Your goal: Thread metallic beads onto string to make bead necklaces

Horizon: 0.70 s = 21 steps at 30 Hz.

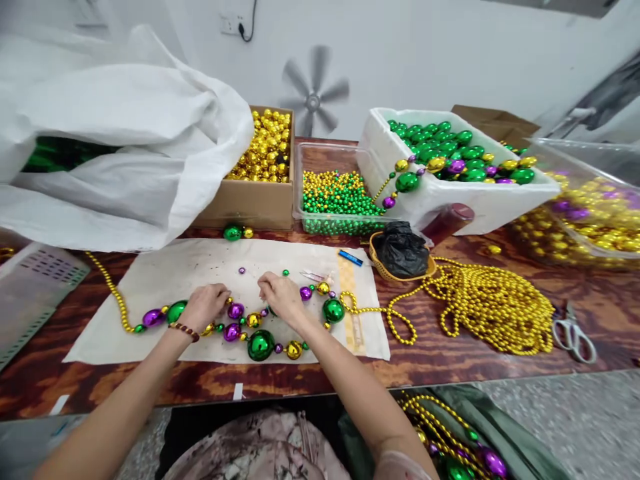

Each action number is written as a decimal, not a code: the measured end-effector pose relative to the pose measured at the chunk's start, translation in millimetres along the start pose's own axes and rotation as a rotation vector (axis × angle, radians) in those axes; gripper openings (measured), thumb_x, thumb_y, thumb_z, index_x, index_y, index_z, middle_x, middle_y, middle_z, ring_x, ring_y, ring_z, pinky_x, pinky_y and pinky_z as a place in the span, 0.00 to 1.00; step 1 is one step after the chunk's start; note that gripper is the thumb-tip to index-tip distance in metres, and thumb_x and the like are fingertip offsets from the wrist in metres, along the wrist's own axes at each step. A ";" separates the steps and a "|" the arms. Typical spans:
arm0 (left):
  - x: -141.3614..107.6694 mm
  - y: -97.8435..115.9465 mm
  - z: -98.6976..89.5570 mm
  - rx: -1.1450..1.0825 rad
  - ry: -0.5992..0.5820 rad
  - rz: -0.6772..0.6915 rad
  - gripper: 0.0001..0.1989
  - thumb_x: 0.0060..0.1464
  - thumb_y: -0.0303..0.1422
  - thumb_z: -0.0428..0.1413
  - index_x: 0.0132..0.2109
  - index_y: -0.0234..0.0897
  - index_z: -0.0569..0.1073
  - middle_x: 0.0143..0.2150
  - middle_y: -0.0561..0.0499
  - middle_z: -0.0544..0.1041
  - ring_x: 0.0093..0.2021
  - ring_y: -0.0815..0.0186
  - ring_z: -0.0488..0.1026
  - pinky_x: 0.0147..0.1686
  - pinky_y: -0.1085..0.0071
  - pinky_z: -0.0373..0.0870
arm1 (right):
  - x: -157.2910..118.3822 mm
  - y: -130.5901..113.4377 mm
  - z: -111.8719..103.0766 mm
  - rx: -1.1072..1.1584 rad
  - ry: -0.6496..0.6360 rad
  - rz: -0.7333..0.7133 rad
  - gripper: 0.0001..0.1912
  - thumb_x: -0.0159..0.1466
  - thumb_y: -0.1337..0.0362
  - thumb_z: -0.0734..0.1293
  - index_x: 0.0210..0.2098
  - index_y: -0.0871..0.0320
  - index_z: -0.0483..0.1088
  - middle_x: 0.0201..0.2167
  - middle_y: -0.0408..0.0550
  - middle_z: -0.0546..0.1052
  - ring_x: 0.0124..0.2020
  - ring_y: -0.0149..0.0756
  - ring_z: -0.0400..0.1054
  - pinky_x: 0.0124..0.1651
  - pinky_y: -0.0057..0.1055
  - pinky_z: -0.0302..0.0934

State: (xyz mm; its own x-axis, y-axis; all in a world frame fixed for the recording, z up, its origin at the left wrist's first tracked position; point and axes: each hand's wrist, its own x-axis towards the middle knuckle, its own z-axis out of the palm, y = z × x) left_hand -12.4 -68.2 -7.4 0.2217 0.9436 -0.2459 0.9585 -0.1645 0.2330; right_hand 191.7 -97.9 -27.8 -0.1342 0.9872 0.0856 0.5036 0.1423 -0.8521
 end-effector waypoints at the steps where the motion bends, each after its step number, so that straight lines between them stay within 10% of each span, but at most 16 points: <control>1: 1.3 0.2 0.7 0.005 -0.007 -0.004 0.17 0.63 0.31 0.45 0.35 0.34 0.77 0.30 0.41 0.80 0.36 0.55 0.77 0.39 0.65 0.66 | -2.5 4.1 -3.6 -0.006 0.008 0.012 0.08 0.67 0.69 0.61 0.34 0.54 0.70 0.25 0.39 0.78 0.29 0.32 0.73 0.36 0.26 0.61; 21: 18.7 -3.5 -14.7 0.102 0.032 -0.216 0.19 0.62 0.34 0.44 0.47 0.34 0.78 0.48 0.33 0.80 0.50 0.45 0.77 0.46 0.56 0.70 | -2.7 19.6 -4.1 0.217 0.120 0.054 0.08 0.66 0.60 0.60 0.34 0.55 0.68 0.25 0.42 0.76 0.28 0.34 0.73 0.34 0.29 0.65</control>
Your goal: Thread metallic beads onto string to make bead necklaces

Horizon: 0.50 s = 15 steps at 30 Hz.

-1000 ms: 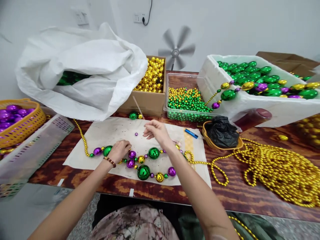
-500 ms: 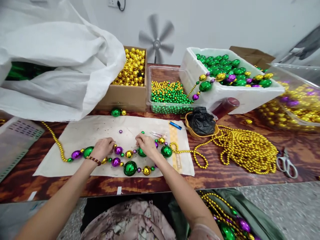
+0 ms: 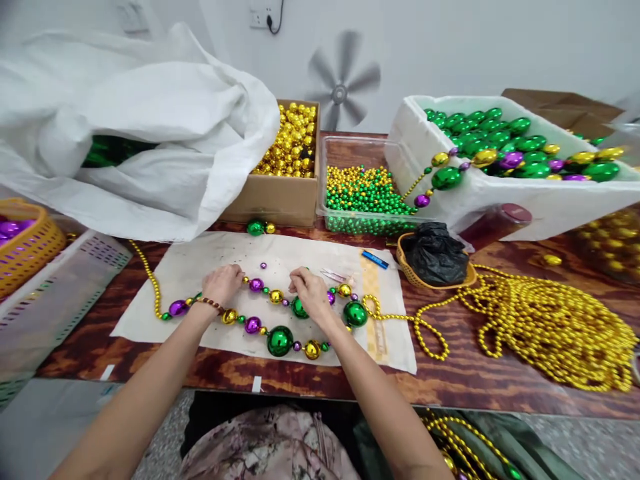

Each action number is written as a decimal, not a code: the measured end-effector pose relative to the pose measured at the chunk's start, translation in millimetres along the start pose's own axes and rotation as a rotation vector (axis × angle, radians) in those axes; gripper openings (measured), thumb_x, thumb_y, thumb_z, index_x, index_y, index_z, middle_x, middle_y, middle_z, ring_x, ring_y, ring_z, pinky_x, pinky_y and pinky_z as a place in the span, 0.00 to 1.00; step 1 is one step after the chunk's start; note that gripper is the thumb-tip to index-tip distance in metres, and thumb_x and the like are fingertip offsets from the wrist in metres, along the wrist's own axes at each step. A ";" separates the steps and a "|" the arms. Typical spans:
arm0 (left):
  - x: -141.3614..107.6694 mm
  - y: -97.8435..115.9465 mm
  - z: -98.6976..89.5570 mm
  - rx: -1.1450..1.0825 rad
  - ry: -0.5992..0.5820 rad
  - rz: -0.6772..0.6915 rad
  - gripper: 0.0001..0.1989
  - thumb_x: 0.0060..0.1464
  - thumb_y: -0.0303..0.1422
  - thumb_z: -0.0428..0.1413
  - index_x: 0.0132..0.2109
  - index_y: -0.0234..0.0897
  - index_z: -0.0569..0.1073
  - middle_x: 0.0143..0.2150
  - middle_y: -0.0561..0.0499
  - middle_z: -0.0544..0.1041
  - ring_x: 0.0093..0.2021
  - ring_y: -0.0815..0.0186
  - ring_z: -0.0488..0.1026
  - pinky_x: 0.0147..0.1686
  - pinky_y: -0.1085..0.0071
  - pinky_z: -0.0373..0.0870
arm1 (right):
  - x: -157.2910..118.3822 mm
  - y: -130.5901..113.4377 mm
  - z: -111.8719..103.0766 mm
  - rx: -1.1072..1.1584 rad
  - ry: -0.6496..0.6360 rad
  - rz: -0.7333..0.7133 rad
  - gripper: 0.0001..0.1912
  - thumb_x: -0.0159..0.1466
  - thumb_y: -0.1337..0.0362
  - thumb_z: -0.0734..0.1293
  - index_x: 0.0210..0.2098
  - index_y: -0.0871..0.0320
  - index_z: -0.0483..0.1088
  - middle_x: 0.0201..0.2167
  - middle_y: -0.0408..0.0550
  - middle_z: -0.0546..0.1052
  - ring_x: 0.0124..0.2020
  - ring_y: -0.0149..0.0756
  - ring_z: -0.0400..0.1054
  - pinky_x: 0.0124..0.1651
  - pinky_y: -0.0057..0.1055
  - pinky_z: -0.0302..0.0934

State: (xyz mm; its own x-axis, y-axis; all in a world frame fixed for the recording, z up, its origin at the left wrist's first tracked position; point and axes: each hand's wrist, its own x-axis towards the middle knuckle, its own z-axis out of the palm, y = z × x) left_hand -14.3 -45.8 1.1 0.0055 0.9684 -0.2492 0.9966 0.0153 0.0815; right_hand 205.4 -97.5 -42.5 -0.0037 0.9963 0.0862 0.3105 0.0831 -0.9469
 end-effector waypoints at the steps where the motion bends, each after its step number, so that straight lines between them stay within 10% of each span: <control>1: 0.1 -1.4 -0.9 -0.002 -0.006 -0.005 0.19 0.61 0.34 0.45 0.47 0.35 0.78 0.48 0.33 0.80 0.51 0.45 0.76 0.46 0.55 0.70 | 0.9 -2.2 0.6 0.030 0.010 0.003 0.09 0.66 0.59 0.60 0.34 0.55 0.68 0.25 0.42 0.76 0.28 0.34 0.74 0.34 0.29 0.66; 15: 11.7 -30.3 -9.1 -0.091 -0.138 0.081 0.12 0.55 0.34 0.51 0.36 0.41 0.80 0.40 0.44 0.83 0.45 0.55 0.78 0.43 0.65 0.68 | 10.5 -30.0 -5.3 0.470 0.065 0.151 0.17 0.56 0.50 0.71 0.32 0.57 0.72 0.22 0.42 0.76 0.22 0.32 0.72 0.28 0.28 0.68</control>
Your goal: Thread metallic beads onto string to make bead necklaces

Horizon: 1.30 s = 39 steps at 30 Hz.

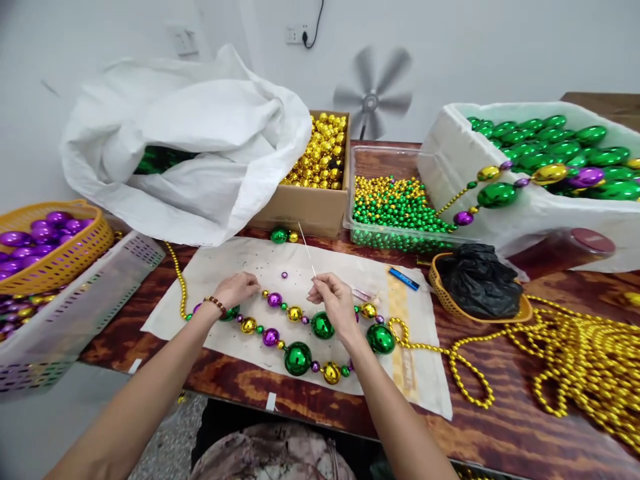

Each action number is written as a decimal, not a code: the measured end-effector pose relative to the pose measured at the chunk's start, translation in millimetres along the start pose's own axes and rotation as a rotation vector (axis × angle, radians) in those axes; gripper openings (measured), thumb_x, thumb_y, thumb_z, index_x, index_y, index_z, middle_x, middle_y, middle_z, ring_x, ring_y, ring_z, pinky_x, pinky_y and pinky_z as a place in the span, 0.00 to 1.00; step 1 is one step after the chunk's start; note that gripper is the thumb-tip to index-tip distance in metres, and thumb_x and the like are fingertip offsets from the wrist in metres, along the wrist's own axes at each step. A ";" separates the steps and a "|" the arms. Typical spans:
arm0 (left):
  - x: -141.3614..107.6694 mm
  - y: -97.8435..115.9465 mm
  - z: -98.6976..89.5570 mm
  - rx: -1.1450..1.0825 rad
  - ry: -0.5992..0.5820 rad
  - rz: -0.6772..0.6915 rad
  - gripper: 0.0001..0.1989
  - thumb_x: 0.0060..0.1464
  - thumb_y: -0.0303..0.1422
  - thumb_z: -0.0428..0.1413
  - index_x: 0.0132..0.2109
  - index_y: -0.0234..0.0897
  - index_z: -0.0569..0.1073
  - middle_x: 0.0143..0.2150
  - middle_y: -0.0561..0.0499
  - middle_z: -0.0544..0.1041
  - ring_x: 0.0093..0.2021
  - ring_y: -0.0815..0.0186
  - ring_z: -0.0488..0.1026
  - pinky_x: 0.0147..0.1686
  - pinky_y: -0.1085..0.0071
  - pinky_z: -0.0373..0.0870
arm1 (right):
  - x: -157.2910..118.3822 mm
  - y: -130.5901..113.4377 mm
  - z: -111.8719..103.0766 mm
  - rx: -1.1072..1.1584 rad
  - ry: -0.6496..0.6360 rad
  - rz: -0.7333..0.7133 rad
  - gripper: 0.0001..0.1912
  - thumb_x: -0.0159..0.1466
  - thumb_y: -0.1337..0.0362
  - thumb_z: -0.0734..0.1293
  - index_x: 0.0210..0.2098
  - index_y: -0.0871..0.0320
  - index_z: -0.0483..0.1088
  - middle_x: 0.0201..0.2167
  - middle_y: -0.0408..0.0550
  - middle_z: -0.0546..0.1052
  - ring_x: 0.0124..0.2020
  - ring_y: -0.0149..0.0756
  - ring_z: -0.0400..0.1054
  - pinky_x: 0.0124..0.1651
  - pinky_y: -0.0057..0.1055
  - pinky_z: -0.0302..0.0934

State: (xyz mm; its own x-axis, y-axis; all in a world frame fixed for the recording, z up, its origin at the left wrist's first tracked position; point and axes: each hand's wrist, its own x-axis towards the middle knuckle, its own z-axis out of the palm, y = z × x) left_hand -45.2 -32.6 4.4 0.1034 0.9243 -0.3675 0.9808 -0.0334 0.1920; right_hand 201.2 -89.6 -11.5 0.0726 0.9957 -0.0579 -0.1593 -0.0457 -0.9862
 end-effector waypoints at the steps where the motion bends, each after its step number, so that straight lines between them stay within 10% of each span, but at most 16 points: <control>1: -0.1 -1.0 -0.1 0.003 0.007 0.003 0.12 0.55 0.34 0.52 0.36 0.41 0.80 0.40 0.43 0.83 0.45 0.54 0.77 0.44 0.64 0.67 | 0.9 0.5 0.2 -0.002 -0.003 0.003 0.17 0.56 0.49 0.71 0.32 0.57 0.72 0.22 0.42 0.76 0.22 0.32 0.72 0.28 0.28 0.68; 6: 2.5 -1.9 -3.0 -0.023 0.053 0.040 0.08 0.54 0.34 0.55 0.33 0.40 0.79 0.37 0.44 0.82 0.44 0.52 0.78 0.45 0.61 0.68 | 6.3 3.0 -2.4 -0.031 -0.026 0.011 0.18 0.57 0.48 0.71 0.32 0.57 0.72 0.23 0.43 0.76 0.23 0.34 0.73 0.28 0.29 0.67; 12: 39.3 18.6 -19.6 -0.127 0.294 0.079 0.18 0.65 0.39 0.47 0.54 0.36 0.72 0.50 0.40 0.78 0.52 0.55 0.75 0.50 0.64 0.68 | 8.0 7.2 -4.1 -0.008 -0.059 0.044 0.17 0.57 0.49 0.71 0.33 0.57 0.73 0.23 0.43 0.77 0.24 0.33 0.73 0.30 0.29 0.68; 18: 79.6 52.1 -20.7 -0.039 0.559 0.106 0.23 0.60 0.25 0.48 0.62 0.34 0.64 0.62 0.35 0.65 0.59 0.50 0.66 0.56 0.56 0.64 | 6.0 7.3 -3.5 0.030 -0.062 0.057 0.17 0.57 0.48 0.71 0.33 0.57 0.73 0.23 0.43 0.77 0.23 0.33 0.73 0.29 0.28 0.67; 33: 120.9 31.7 -6.6 -0.192 0.463 0.290 0.25 0.54 0.25 0.54 0.60 0.39 0.68 0.61 0.40 0.63 0.58 0.54 0.66 0.60 0.57 0.62 | 1.5 10.3 0.7 0.019 -0.130 0.081 0.16 0.58 0.49 0.70 0.35 0.56 0.72 0.24 0.43 0.77 0.24 0.34 0.73 0.29 0.30 0.68; 39: 98.0 25.3 -6.9 -0.537 0.553 0.266 0.24 0.53 0.31 0.58 0.57 0.34 0.68 0.54 0.41 0.70 0.54 0.56 0.69 0.58 0.58 0.66 | 1.3 7.7 2.5 0.014 -0.176 0.063 0.16 0.58 0.51 0.70 0.38 0.56 0.73 0.27 0.45 0.79 0.27 0.35 0.74 0.29 0.29 0.67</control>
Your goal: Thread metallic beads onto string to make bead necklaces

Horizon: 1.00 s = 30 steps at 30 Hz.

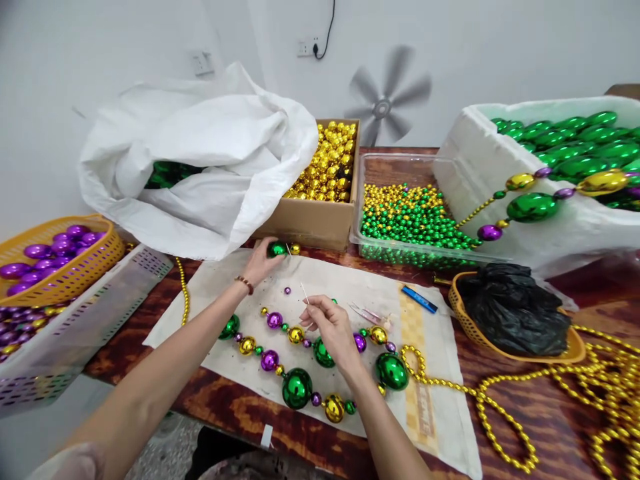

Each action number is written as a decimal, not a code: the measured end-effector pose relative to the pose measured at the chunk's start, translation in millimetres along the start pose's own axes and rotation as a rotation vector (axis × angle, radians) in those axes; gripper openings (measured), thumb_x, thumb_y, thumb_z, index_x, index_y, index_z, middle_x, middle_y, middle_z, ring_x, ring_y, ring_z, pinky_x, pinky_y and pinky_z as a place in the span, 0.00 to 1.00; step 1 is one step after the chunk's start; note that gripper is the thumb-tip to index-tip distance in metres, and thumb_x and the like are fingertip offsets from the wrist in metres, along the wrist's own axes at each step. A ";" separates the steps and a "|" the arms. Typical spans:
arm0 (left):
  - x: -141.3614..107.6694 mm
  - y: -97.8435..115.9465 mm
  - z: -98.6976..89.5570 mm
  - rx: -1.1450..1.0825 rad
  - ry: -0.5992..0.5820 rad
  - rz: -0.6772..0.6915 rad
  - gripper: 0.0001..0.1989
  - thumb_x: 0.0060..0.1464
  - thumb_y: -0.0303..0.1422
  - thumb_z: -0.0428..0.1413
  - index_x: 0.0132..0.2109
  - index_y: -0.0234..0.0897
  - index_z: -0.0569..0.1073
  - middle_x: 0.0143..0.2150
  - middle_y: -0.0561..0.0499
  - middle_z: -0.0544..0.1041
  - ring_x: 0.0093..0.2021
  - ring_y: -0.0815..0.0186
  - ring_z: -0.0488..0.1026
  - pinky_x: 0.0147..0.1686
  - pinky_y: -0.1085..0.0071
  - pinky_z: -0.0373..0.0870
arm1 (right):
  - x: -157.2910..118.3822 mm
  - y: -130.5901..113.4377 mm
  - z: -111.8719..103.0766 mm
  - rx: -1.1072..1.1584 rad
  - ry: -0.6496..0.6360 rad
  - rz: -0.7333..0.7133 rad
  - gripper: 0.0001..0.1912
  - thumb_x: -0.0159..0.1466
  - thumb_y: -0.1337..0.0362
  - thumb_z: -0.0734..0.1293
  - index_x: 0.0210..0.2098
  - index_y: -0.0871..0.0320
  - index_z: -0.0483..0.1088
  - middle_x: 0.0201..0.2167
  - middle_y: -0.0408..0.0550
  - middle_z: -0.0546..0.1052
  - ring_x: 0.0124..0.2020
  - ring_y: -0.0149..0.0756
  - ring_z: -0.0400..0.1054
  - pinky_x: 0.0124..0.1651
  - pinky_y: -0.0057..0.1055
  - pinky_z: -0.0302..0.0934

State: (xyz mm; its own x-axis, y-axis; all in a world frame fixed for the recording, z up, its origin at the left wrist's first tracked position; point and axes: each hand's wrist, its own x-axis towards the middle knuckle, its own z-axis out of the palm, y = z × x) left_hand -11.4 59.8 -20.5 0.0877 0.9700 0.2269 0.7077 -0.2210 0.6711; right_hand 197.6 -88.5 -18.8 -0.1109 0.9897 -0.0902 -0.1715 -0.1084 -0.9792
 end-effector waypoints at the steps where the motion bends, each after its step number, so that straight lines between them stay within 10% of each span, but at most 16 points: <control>1: -7.6 3.1 -2.6 -0.153 0.012 -0.055 0.24 0.51 0.33 0.60 0.55 0.34 0.68 0.52 0.42 0.71 0.52 0.57 0.71 0.55 0.58 0.68 | 0.6 0.5 -0.1 0.005 0.003 0.005 0.16 0.58 0.51 0.70 0.38 0.56 0.73 0.27 0.46 0.79 0.27 0.35 0.75 0.29 0.29 0.66; 7: -54.6 31.0 -19.2 -0.894 -0.072 -0.304 0.22 0.47 0.40 0.63 0.49 0.40 0.73 0.49 0.48 0.75 0.43 0.64 0.73 0.36 0.70 0.72 | 6.4 3.7 1.0 0.060 0.022 0.071 0.15 0.55 0.52 0.72 0.33 0.57 0.74 0.27 0.47 0.81 0.26 0.35 0.75 0.27 0.27 0.63; 12: -69.2 44.5 -27.4 -1.227 -0.095 -0.430 0.16 0.47 0.38 0.65 0.43 0.39 0.76 0.43 0.52 0.77 0.41 0.66 0.74 0.46 0.61 0.74 | 18.5 -4.5 -1.7 0.157 0.042 0.115 0.15 0.52 0.54 0.74 0.33 0.57 0.73 0.26 0.46 0.80 0.24 0.33 0.74 0.27 0.26 0.63; 30: -79.5 46.5 -47.8 -1.172 0.104 -0.316 0.20 0.46 0.37 0.66 0.49 0.43 0.78 0.49 0.51 0.76 0.44 0.64 0.73 0.43 0.65 0.73 | 11.5 12.5 2.0 -0.278 -0.042 -0.056 0.09 0.58 0.57 0.66 0.32 0.55 0.75 0.22 0.43 0.75 0.22 0.35 0.70 0.24 0.28 0.58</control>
State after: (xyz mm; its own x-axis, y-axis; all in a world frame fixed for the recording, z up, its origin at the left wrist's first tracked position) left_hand -19.0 -32.5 26.5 -0.0681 0.9968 -0.0423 -0.3785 0.0134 0.9255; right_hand 192.2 -78.7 -31.7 -0.1506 0.9881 -0.0325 0.0956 -0.0182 -0.9952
